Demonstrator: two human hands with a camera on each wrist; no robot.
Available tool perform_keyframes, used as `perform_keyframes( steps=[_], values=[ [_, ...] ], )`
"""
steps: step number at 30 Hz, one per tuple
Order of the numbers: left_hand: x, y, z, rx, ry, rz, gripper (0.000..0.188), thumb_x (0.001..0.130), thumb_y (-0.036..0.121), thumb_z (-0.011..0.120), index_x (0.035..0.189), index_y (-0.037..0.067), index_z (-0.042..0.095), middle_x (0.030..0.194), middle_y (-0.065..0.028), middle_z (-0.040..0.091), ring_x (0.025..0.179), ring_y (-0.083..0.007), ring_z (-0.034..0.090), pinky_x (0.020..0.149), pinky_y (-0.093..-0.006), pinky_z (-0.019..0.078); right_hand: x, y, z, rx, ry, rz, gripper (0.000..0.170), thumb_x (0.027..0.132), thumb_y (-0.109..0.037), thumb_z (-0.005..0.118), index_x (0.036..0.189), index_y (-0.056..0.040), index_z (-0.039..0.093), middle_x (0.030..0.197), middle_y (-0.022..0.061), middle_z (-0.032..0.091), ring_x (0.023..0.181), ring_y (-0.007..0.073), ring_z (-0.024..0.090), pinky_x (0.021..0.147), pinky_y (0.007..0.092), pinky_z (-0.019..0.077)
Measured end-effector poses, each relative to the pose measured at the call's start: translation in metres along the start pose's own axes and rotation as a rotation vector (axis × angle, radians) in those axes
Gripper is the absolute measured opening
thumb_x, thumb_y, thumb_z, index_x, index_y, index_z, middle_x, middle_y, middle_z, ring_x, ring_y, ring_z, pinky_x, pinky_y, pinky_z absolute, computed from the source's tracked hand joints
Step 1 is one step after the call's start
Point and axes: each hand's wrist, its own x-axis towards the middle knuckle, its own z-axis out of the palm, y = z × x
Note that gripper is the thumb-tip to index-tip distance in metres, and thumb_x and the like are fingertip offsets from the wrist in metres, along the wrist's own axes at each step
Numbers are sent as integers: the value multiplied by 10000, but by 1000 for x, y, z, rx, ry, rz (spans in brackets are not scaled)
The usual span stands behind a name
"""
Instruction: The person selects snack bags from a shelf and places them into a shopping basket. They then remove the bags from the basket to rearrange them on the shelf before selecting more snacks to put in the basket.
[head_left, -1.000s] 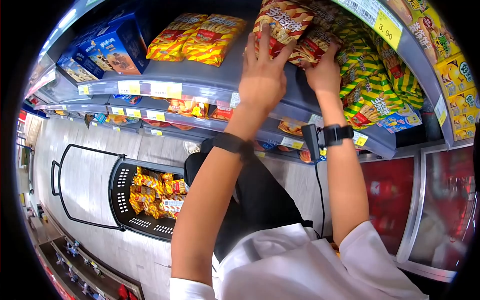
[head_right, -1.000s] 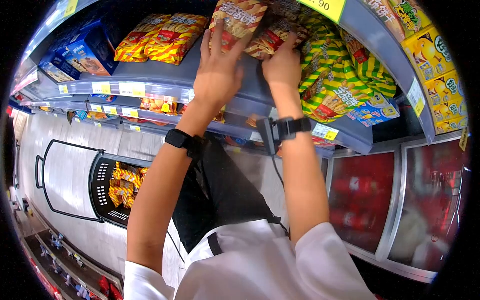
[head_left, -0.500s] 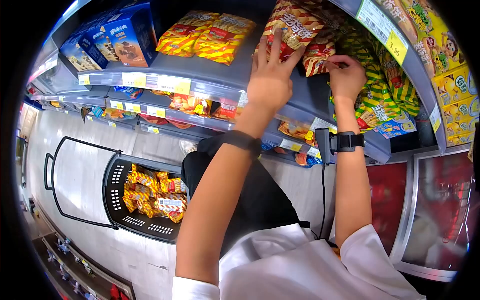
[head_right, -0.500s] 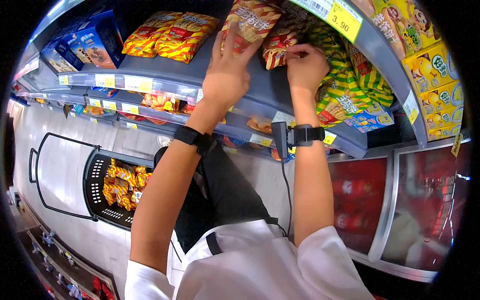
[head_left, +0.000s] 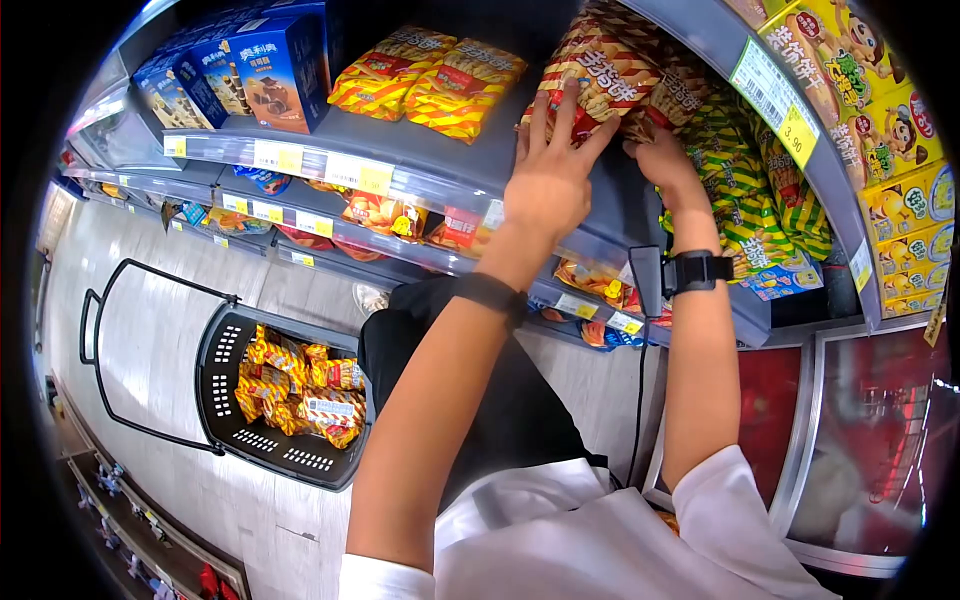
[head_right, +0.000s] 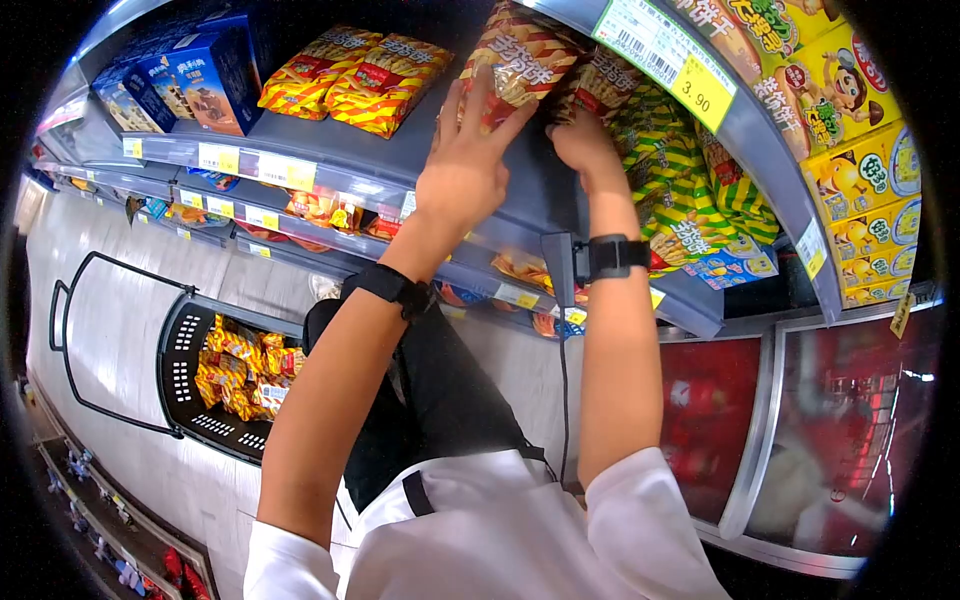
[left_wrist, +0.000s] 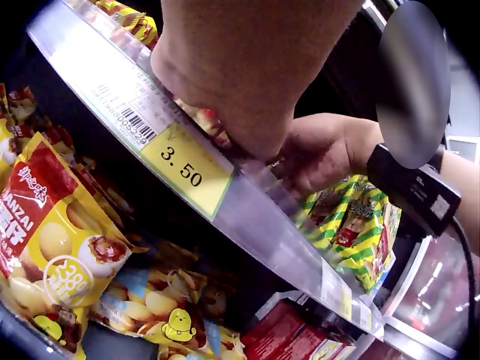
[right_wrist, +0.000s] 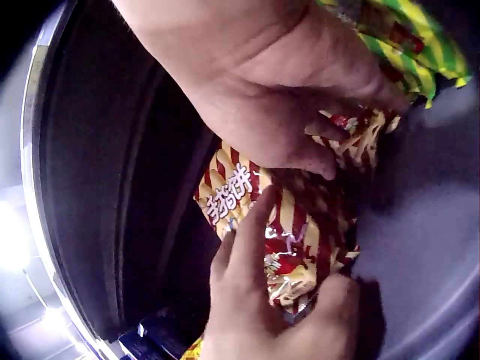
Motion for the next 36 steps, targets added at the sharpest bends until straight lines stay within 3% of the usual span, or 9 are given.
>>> perform_keyframes(
  steps=[6,8,11,12,15,20,22,29,36],
  values=[
    [1,-2,-1,12,-57,-11,724,765,101,672,1425,315,465,1594,-169,153,1435,-441,207,1112,-587,309,24,-19,-1,171,-130,165,477,851,-154,567,1292,27,545,1316,231,578,1203,344,558,979,409,433],
    [0,-4,14,49,70,0,585,813,119,614,1372,271,526,1578,-194,212,1416,-451,259,1125,-559,302,71,39,24,-99,-195,104,457,873,-196,552,1254,57,559,1305,204,590,1171,310,572,981,407,435],
    [-25,8,-8,-422,263,178,256,807,148,594,1056,106,637,1316,-199,528,1238,-396,488,1017,-492,412,46,96,-4,683,-453,-229,346,946,-176,577,1274,-66,575,1200,91,612,1025,168,592,867,329,493],
    [-45,15,-41,-462,302,274,228,742,103,604,967,86,629,1202,-179,575,1157,-365,542,923,-477,456,43,56,-18,545,-573,-21,448,945,-182,585,1369,-63,502,1261,75,597,1102,185,579,935,328,471],
    [-128,10,-60,-322,269,231,178,710,109,650,884,106,608,1122,-97,587,1064,-297,555,867,-433,460,-59,-21,-32,531,-175,-134,512,1007,-266,523,1449,-33,411,1459,120,457,1364,258,422,1125,390,333],
    [-268,-59,-137,-184,359,-433,235,677,-58,567,847,77,659,905,-86,622,885,-299,586,802,-399,459,-150,-58,-43,493,-177,-251,375,996,-224,547,1299,-4,535,1347,178,540,1256,289,535,1045,405,429],
    [-339,-106,-141,-118,446,-806,247,717,-81,547,907,49,638,952,-119,606,901,-314,586,824,-397,474,-171,-61,-20,644,-508,-294,357,963,-236,593,1219,11,559,1217,160,610,1109,250,615,965,368,472],
    [-555,-249,-127,-156,394,-1922,797,705,465,832,1112,-126,486,952,-199,662,954,-218,658,793,-351,540,-250,-126,142,839,-1301,264,263,917,-61,626,1165,17,583,1101,119,659,1003,172,653,900,277,506],
    [-555,-285,-83,458,240,-2197,1209,567,566,883,1336,-152,287,1371,-300,439,1255,-412,484,1057,-440,402,-313,-131,224,710,-1452,176,234,903,-47,626,1127,20,608,1031,111,675,985,156,650,856,270,513]
  ],
)
